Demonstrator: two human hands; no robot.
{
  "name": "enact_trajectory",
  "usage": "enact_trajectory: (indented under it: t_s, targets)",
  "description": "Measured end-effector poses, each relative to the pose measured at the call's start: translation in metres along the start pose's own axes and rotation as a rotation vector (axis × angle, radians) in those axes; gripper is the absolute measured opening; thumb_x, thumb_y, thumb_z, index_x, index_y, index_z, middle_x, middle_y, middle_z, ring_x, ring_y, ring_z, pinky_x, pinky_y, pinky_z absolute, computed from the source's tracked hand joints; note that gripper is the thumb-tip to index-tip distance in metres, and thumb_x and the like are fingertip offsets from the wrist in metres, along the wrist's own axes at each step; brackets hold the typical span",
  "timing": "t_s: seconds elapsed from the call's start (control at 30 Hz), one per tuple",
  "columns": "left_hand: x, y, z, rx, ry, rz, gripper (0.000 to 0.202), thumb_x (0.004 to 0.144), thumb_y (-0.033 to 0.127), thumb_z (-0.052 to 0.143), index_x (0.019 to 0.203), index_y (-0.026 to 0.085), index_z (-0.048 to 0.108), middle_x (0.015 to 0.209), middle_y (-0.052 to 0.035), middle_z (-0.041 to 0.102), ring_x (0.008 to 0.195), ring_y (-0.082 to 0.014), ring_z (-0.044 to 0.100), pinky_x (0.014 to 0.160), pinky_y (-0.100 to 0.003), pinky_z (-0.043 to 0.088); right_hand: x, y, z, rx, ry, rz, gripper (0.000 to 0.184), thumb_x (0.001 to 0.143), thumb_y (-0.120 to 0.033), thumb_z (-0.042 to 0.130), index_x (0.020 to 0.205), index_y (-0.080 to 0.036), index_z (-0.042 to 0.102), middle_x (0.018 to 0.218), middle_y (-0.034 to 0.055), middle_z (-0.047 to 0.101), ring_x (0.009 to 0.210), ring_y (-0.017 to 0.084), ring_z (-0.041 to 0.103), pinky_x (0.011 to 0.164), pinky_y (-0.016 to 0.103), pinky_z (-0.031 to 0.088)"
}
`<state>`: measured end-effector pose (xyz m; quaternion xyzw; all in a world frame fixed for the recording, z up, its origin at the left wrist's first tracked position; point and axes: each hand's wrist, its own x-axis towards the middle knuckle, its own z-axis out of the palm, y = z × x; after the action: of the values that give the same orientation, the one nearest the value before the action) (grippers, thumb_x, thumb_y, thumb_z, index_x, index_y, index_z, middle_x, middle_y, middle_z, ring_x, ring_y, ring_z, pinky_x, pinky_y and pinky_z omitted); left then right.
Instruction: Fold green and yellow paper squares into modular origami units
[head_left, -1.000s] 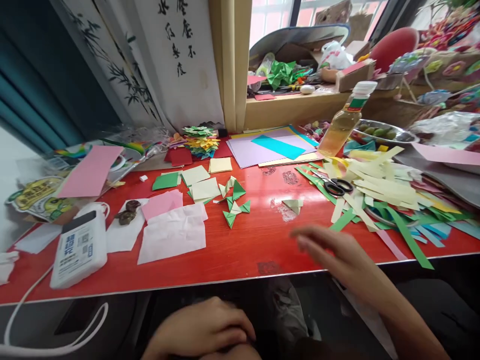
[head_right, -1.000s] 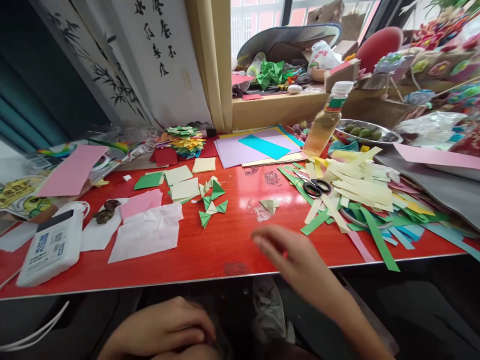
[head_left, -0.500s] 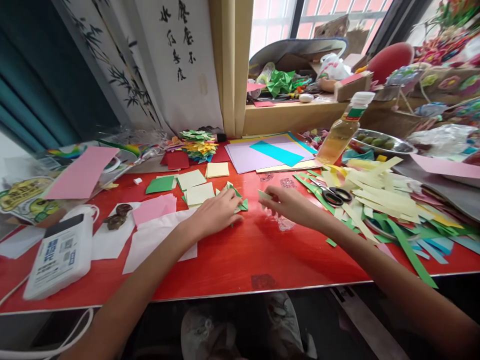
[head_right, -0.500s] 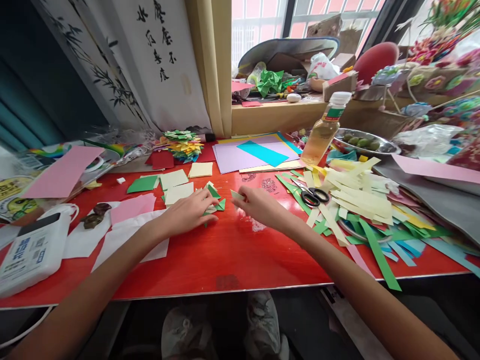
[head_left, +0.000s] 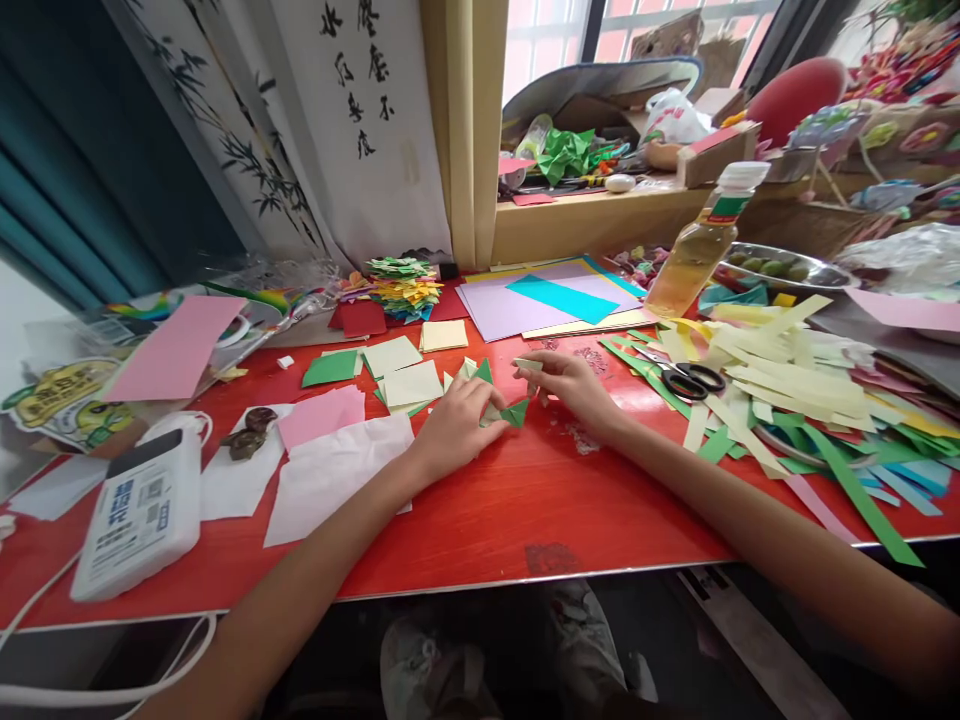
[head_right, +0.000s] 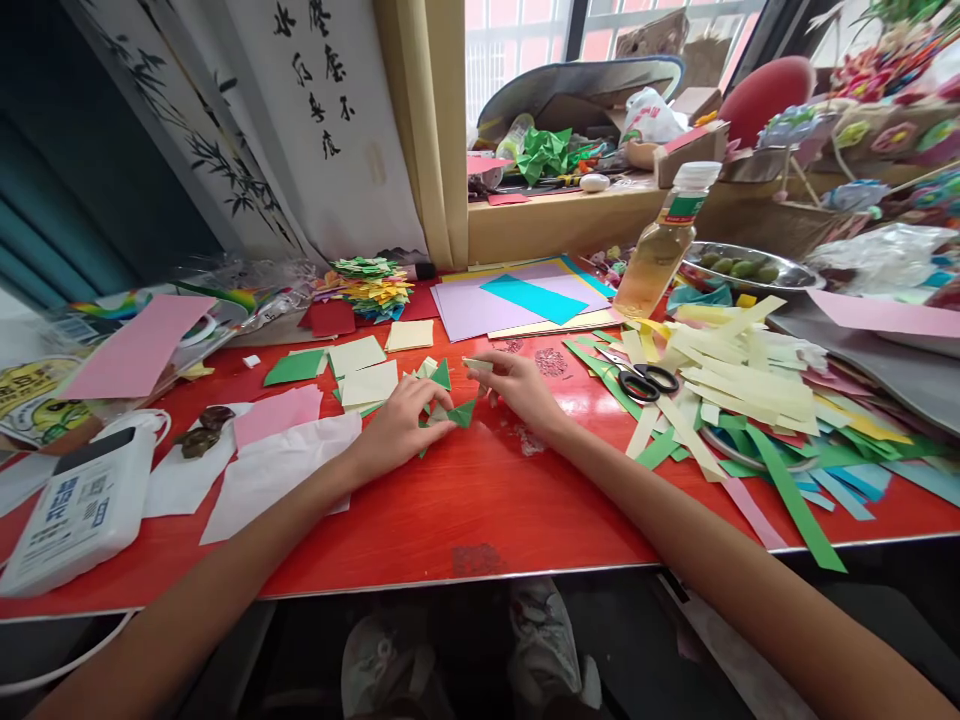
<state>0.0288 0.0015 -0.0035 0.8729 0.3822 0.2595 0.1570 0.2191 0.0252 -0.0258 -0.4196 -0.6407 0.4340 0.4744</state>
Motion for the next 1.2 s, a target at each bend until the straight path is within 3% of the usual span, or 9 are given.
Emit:
enact_trajectory:
  t_s: [0.17,0.27,0.53,0.67,0.77,0.87,0.97,1.07,1.2]
  targets:
    - [0.001,-0.002,0.001,-0.409,0.114,-0.230,0.012,0.079,0.022,0.046,0.089,0.019,0.050,0.080,0.0000,0.055,0.074,-0.0121,0.054,0.068,-0.025,0.044,0.000,-0.001,0.001,0.144,-0.038,0.034,0.039,0.075,-0.034,0.058,0.110,-0.018,0.053,0.089,0.0054,0.061,0.075,0.012,0.057,0.066,0.026,0.048]
    - [0.002,-0.007,0.003,-0.448,0.158,-0.287,0.014,0.079,0.024,0.045,0.092,0.019,0.051,0.081,-0.0008,0.056,0.074,-0.0121,0.055,0.068,-0.026,0.044,0.000,0.000,0.002,0.212,-0.061,0.069,0.033,0.074,-0.031,0.060,0.102,-0.016,0.057,0.092,0.0061,0.062,0.086,0.014,0.058,0.078,0.030,0.047]
    - [0.004,-0.005,-0.007,-0.288,0.071,-0.195,0.014,0.080,0.022,0.045,0.089,0.020,0.055,0.090,-0.0013,0.057,0.087,-0.0134,0.053,0.074,-0.026,0.041,-0.002,-0.008,0.003,0.132,0.023,0.047,0.021,0.071,-0.028,0.061,0.088,-0.019,0.066,0.110,0.0034,0.057,0.098,0.016,0.053,0.076,0.025,0.046]
    - [0.003,-0.001,-0.012,-0.205,0.095,-0.168,0.013,0.081,0.020,0.043,0.085,0.020,0.055,0.090,-0.0008,0.056,0.083,-0.0125,0.052,0.075,-0.026,0.041,-0.003,-0.007,0.000,0.050,0.124,0.064,0.022,0.071,-0.031,0.060,0.090,-0.021,0.067,0.091,0.0017,0.062,0.072,0.010,0.053,0.057,0.019,0.041]
    - [0.002,-0.003,-0.010,-0.131,0.120,-0.144,0.014,0.082,0.019,0.042,0.084,0.019,0.055,0.085,-0.0010,0.055,0.082,-0.0129,0.051,0.075,-0.026,0.041,-0.002,-0.005,-0.003,0.069,0.166,0.103,0.025,0.071,-0.031,0.059,0.092,-0.020,0.067,0.068,-0.0009,0.058,0.049,0.005,0.040,0.044,0.018,0.032]
    - [0.002,-0.005,-0.009,-0.028,0.141,-0.066,0.015,0.084,0.018,0.040,0.085,0.018,0.055,0.082,-0.0020,0.055,0.081,-0.0138,0.049,0.077,-0.027,0.040,-0.003,-0.005,-0.003,0.128,0.099,0.109,0.025,0.072,-0.029,0.057,0.093,-0.017,0.066,0.057,-0.0026,0.051,0.047,0.005,0.039,0.044,0.017,0.032]
    - [-0.004,0.010,-0.015,-0.001,0.123,0.059,0.015,0.085,0.019,0.040,0.089,0.016,0.055,0.085,-0.0037,0.056,0.083,-0.0143,0.048,0.078,-0.028,0.039,-0.005,-0.008,0.000,0.132,0.040,0.106,0.026,0.074,-0.028,0.054,0.094,-0.016,0.064,0.067,0.0005,0.058,0.051,0.006,0.047,0.050,0.019,0.040]
    - [-0.026,0.047,-0.028,-0.188,0.045,0.090,0.016,0.085,0.020,0.041,0.091,0.017,0.055,0.085,-0.0035,0.057,0.079,-0.0126,0.050,0.075,-0.025,0.040,-0.007,-0.009,0.003,0.110,0.027,0.101,0.025,0.074,-0.027,0.054,0.095,-0.017,0.062,0.087,0.0043,0.063,0.059,0.009,0.055,0.056,0.022,0.045]
    - [-0.083,0.087,-0.031,-0.728,-0.442,0.100,0.021,0.085,0.029,0.043,0.082,0.017,0.060,0.076,-0.0027,0.062,0.070,-0.0102,0.055,0.067,-0.019,0.042,-0.008,-0.010,0.005,0.121,0.010,0.110,0.030,0.077,-0.029,0.051,0.105,-0.019,0.058,0.104,0.0066,0.060,0.065,0.011,0.059,0.059,0.025,0.048]
